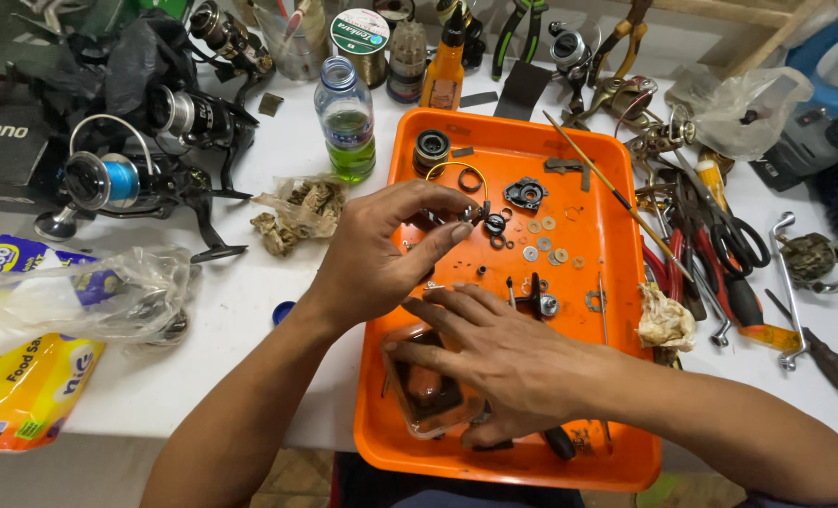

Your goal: The person cleans disassembled fishing reel parts on an orange tray. They use a brush to scrub components in a liquid container, wipe them with a cloth, and apply lubricant with a small brush to various gears and mechanisms.

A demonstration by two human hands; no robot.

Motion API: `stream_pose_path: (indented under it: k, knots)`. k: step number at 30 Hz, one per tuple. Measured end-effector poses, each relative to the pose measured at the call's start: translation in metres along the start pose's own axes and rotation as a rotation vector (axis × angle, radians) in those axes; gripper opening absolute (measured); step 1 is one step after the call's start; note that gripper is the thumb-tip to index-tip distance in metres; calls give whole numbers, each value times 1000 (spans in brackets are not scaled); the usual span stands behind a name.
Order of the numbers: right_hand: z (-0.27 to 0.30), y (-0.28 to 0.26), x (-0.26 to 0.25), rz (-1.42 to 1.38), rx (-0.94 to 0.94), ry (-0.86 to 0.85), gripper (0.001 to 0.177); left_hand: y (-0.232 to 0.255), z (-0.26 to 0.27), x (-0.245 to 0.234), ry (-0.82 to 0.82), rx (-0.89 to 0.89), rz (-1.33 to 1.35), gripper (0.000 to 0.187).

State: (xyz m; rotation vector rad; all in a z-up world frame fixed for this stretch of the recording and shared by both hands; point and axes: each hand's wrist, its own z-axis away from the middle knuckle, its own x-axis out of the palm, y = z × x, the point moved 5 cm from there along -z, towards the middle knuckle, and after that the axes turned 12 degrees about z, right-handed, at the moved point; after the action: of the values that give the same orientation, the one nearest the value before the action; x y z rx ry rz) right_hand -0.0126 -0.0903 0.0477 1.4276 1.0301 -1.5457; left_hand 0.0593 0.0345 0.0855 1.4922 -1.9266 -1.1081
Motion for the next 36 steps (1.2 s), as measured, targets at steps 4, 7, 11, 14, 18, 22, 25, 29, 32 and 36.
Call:
stream_pose_path:
  k: [4,7,11,14,18,22,25,29,32,36]
  knots:
    - [-10,-3,-2,-27,7,31,94,5,-2,-4,16,15,2,10]
    - [-11,-4,-5,-20,28,49,79,9,-2,-9,38,22,3,9]
    - [-6,2,-11,-40,13,13,95,16,-3,-21,65,-3,10,14]
    - [-1,14,-22,-4,41,17,98,18,-3,-28,98,7,-8,15]
    - [5,43,-39,82,138,16,113,21,-3,-37,134,1,-27,14]
    - [-6,59,-56,84,219,1,112,28,-1,-48,162,10,-50,14]
    - [-22,63,-60,59,291,23,110,36,0,-55,192,19,24,16]
    - [-57,54,-53,32,317,93,104,44,5,-62,257,64,7,15]
    - [-83,42,-40,-14,230,140,96,51,6,-66,276,128,-44,14]
    - [-109,25,-21,-34,139,141,91,62,6,-69,293,194,-164,14]
